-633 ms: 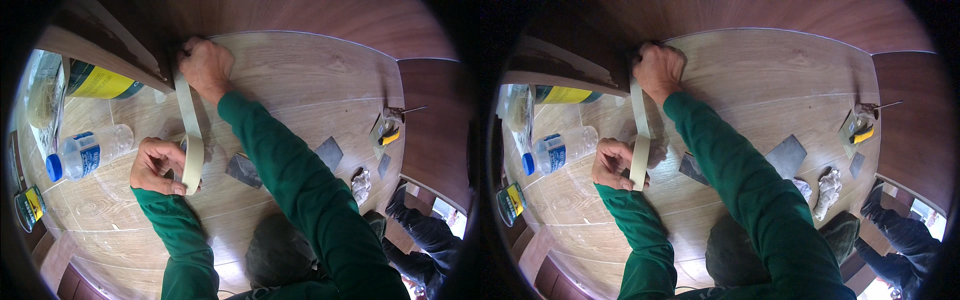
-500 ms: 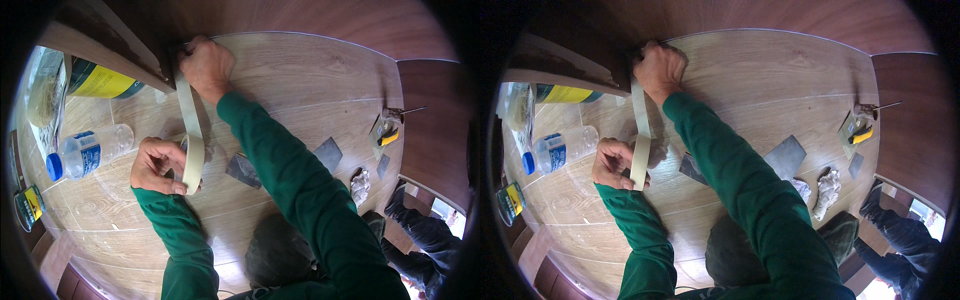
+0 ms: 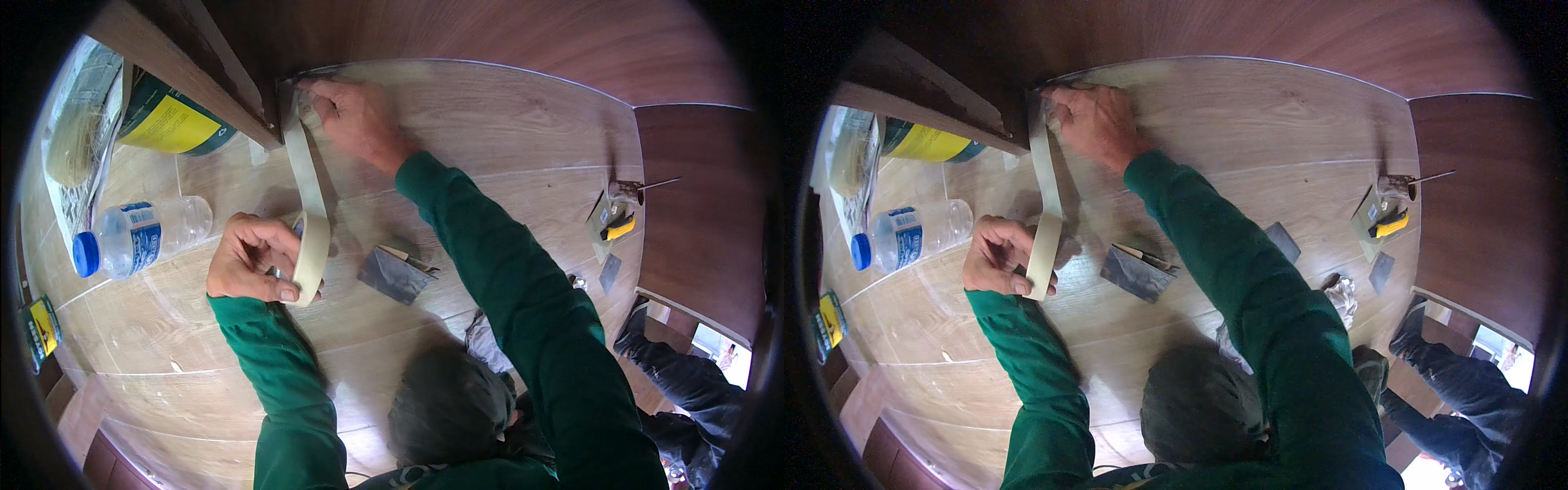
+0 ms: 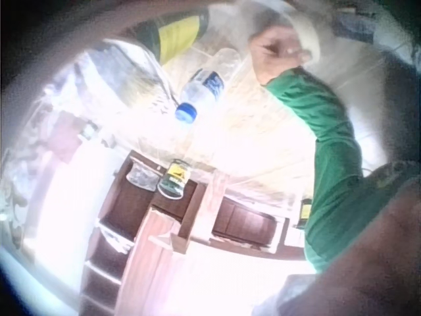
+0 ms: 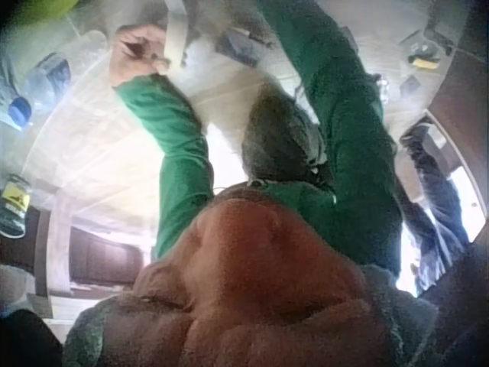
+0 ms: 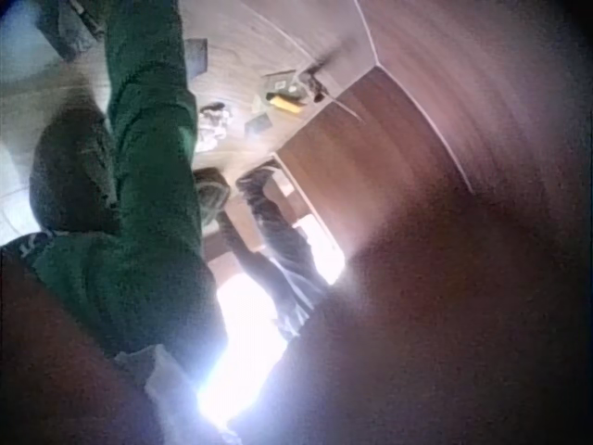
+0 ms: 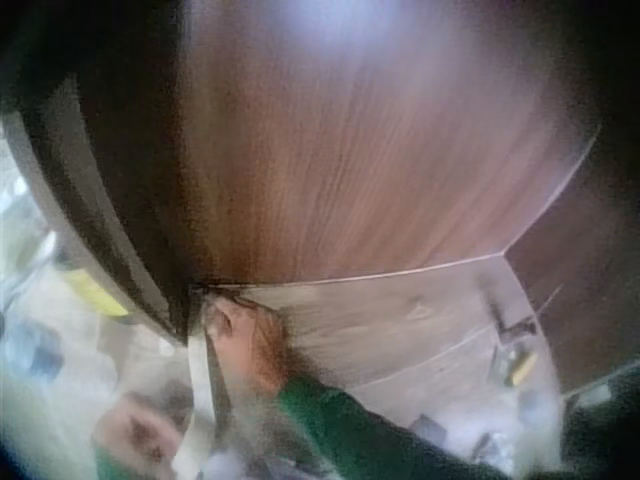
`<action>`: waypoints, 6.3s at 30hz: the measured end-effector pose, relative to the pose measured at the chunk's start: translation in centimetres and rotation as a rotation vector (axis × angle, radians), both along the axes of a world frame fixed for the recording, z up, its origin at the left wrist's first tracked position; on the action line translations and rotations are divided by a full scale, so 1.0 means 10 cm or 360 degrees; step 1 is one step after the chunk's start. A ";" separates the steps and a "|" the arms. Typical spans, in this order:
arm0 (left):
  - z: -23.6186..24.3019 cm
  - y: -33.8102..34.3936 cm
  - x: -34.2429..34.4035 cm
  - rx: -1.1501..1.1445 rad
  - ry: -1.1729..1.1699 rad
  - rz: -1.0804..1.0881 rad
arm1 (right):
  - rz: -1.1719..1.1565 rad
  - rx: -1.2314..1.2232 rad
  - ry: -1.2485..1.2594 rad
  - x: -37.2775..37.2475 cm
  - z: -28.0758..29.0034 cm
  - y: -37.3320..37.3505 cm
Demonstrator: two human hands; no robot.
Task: The person applies masking tape along the seam between two wooden floor panels. They smooth the tape with a sanding block and use a utility knife to trim the excess tape at the corner.
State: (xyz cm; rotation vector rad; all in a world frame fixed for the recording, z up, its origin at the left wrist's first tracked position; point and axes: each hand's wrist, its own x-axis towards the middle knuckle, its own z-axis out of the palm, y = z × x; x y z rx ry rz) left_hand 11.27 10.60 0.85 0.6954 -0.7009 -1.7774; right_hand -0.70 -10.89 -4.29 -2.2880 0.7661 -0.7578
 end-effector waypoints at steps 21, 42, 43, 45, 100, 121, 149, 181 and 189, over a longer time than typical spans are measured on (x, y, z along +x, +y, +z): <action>-0.07 0.02 -0.04 -0.0030 0.0197 0.0136 | 0.0091 -0.0382 0.0662 0.14 0.14 0.03; -0.10 -0.01 -0.32 0.0040 0.0470 0.0177 | 0.0017 -0.0549 0.0575 0.18 0.08 0.01; -0.13 0.00 -0.31 -0.0032 0.0561 0.0195 | 0.0020 -0.0545 0.0578 0.17 0.07 -0.01; -0.25 0.04 -0.20 -0.0288 0.0659 0.0172 | 0.0032 -0.0524 0.0565 0.17 0.10 0.00; -0.07 0.32 -0.20 0.0152 0.0055 0.0295 | 0.0082 -0.0308 0.0771 0.16 0.24 -0.01; -0.02 0.28 -0.22 0.0215 -0.0050 0.0240 | 0.0106 -0.0232 0.0812 0.19 0.26 0.01; -0.04 0.22 -0.28 0.0187 0.0038 0.0201 | 0.0088 -0.0345 0.0606 0.18 0.14 0.01; 0.04 0.24 -0.27 0.0290 -0.0089 0.0294 | 0.0256 -0.0160 0.0065 -0.13 0.16 0.11; -0.01 0.23 -0.22 0.0258 -0.0023 0.0205 | 0.0193 -0.0349 0.0069 -0.04 0.06 0.09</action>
